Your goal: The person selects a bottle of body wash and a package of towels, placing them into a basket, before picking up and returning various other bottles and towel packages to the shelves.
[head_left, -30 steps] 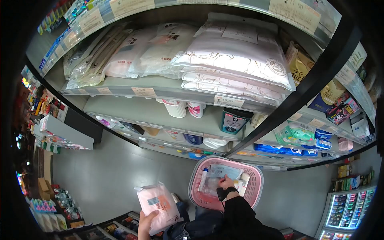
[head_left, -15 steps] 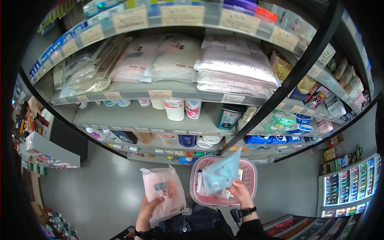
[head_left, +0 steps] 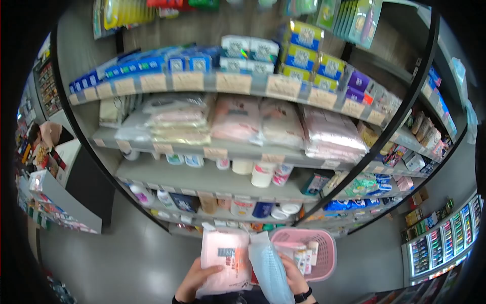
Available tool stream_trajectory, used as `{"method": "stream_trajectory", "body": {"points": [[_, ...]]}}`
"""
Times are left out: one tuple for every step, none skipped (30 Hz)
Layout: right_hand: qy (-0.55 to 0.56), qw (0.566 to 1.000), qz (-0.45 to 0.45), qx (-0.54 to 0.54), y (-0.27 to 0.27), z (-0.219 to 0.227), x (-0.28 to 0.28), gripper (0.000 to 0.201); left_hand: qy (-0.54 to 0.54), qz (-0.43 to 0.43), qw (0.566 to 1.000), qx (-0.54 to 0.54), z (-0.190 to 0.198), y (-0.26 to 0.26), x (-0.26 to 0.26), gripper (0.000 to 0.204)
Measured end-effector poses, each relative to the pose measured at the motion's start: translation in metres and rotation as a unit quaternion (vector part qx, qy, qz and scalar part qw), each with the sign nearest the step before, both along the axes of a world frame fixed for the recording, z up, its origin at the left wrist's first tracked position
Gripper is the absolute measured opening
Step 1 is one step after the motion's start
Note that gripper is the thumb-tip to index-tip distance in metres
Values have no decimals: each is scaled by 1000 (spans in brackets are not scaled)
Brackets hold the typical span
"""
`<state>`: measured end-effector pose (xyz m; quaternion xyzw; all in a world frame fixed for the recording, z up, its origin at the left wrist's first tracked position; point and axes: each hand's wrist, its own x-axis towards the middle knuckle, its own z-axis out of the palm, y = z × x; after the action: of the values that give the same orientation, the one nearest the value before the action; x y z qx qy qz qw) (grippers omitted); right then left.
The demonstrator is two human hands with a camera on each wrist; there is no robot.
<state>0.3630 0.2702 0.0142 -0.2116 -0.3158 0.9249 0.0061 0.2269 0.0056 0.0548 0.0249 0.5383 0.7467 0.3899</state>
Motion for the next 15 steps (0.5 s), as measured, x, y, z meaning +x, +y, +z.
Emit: {"method": "stream_trajectory", "body": {"points": [[18, 1000, 0, 4, -8, -5, -8, 33, 17, 12, 1000, -4, -2, -10, -5, 42], [11, 1000, -6, 2, -15, -13, -10, 32, 23, 26, 999, 4, -7, -21, -11, 43], [2, 1000, -14, 0, -21, -20, -12, 31, 18, 34, 999, -5, -11, -33, -18, 45], [-3, 999, -16, 34, -26, -23, -15, 38, -7, 62, 998, -2, -8, -44, -21, 44], [10, 999, -24, 36, -35, -13, -20, 38, -35, 87, 996, 3, -7, -56, -23, 44], [-28, 992, -56, 110, -47, -2, -21, 42, -65, 104, 992, 28, -20, -72, -27, 44], [-68, 977, -87, 182, -55, 5, -24, 46, -96, 120, 987, 52, -28, -86, -35, 45], [-41, 966, -66, 247, -56, -2, -27, 43, -88, 113, 988, 55, -9, -89, -35, 45], [-38, 965, -73, 247, -60, -11, -31, 43, -135, 142, 979, 58, 10, -95, -23, 37], [-22, 937, -35, 346, -65, -16, -34, 40, -184, 172, 966, 59, 25, -96, -16, 31], [-8, 898, 4, 440, -74, -4, -38, 37, -182, 168, 967, 57, 28, -94, -15, 31], [-45, 909, 28, 413, -84, 10, -41, 32, -150, 143, 977, 43, 31, -92, -13, 33], [-47, 910, 27, 412, -94, 19, -47, 32, -119, 119, 985, 29, 33, -91, -9, 36], [-24, 897, 50, 439, -101, 25, -53, 33, -114, 101, 988, -13, 25, -89, -11, 36], [1, 882, 74, 466, -109, 26, -57, 33, -112, 100, 989, -14, 21, -86, -9, 36]]}}
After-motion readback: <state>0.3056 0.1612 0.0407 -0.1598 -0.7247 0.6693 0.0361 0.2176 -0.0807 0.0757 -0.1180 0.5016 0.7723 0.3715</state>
